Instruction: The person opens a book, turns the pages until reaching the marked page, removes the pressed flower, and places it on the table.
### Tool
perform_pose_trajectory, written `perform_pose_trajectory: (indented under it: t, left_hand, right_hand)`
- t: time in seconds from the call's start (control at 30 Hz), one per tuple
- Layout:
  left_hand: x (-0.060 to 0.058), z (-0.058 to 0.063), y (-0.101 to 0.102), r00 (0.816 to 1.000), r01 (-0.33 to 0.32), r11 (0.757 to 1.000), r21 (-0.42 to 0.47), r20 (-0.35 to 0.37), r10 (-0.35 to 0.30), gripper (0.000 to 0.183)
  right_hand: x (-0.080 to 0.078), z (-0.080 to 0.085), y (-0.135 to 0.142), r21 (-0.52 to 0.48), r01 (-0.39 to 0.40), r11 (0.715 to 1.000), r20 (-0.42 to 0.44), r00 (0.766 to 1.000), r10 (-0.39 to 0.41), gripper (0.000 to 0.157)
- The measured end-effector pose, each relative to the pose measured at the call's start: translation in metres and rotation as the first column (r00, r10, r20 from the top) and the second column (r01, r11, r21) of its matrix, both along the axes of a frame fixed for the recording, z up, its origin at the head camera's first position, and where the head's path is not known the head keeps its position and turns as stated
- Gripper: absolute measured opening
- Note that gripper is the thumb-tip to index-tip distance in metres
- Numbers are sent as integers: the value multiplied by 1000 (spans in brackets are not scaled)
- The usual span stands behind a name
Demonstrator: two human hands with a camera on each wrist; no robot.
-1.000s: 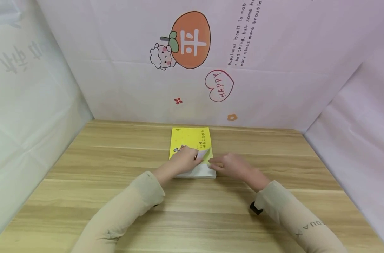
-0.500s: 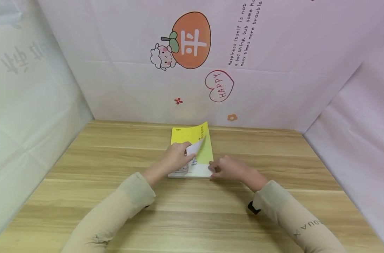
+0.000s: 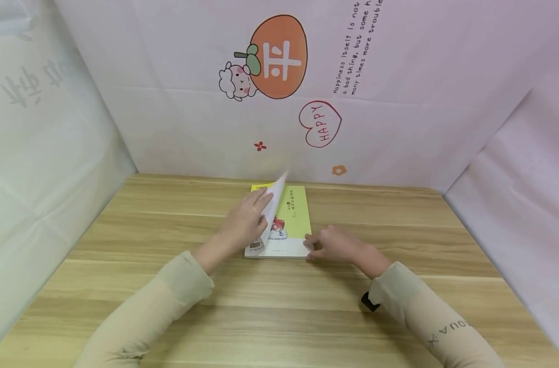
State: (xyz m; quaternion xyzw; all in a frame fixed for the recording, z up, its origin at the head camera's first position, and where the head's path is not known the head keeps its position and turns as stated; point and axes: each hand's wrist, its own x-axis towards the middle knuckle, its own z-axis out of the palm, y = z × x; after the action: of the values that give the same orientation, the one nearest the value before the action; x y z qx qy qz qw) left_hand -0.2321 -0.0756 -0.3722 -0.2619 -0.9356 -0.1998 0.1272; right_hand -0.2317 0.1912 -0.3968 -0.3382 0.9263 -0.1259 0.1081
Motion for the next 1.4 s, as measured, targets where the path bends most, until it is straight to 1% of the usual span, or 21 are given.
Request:
perform_pose_trajectory:
  t: [0.07,0.13,0.23,0.27,0.3,0.37,0.4,0.53,0.6,0.7,0.87,0.97,1.07,1.13,1.27,1.33,1.4]
  left_hand:
    - [0,0,-4,996,5,998,-61,-89,-11,59]
    - [0,-1,-7,987,10,994,-108,-160,-27,57]
    - [-1,-2,-11,972,15,985,-171,-227,-54,53]
    - [-1,-2,-13,970,17,982,-190,-235,-62,53]
    - [-1,-3,-14,969,20,978,-205,-236,-70,52]
    - [-1,-4,-17,972,24,972,-235,-222,-78,52]
    - [-1,-4,-18,976,30,969,-244,-201,-80,52]
    - [-1,-7,-23,993,51,963,-263,-86,-76,57]
    - [-2,-9,-26,997,57,962,-267,-31,-68,59]
    - [-4,-12,-33,999,49,961,-272,14,-47,62]
    - [-5,-15,-44,998,40,967,-251,52,-27,65]
    - [-4,-16,-50,997,39,972,-231,76,-22,66]
    - [-3,-16,-54,995,23,976,-219,102,-1,66]
    - [-2,-17,-57,993,8,979,-203,119,17,63]
    - [-2,-18,-60,991,-24,988,-154,129,44,49]
    - [-1,-19,-61,991,-31,988,-149,123,50,44]
    - [-1,-21,-62,990,-33,986,-162,132,55,45]
  right_hand:
    - [0,0,0,-7,-5,1000,-1,1000,5,21]
    - [-1,-1,0,-17,-7,1000,-8,1000,7,24]
    - [-1,-2,1,-30,-4,1000,-18,1000,4,33]
    - [-1,-3,1,-35,-4,999,-23,1000,3,38]
    - [-1,-3,1,-35,-1,999,-20,1000,0,38]
    - [-2,-3,1,-33,1,999,-18,1000,-2,39]
    - [-2,-3,0,-33,3,999,-18,1000,-4,39]
    - [-2,-4,0,-30,7,1000,-17,1000,-8,40]
    - [-1,-3,0,-34,7,999,-13,1000,-7,39]
    - [-1,-3,-1,-39,-5,999,-12,1000,5,38]
    - [-2,-4,0,-45,1,999,0,1000,-1,41]
    - [-2,-3,1,-46,6,999,4,1000,-6,41]
    - [-1,-2,1,-46,5,999,8,1000,-4,41]
    - [-1,-1,1,-46,5,999,13,1000,-4,41]
    - [-2,-1,1,-43,11,999,27,1000,-10,42]
    - [-2,-1,1,-41,14,999,30,999,-12,42]
    - [-2,-2,1,-39,12,999,29,1000,-11,42]
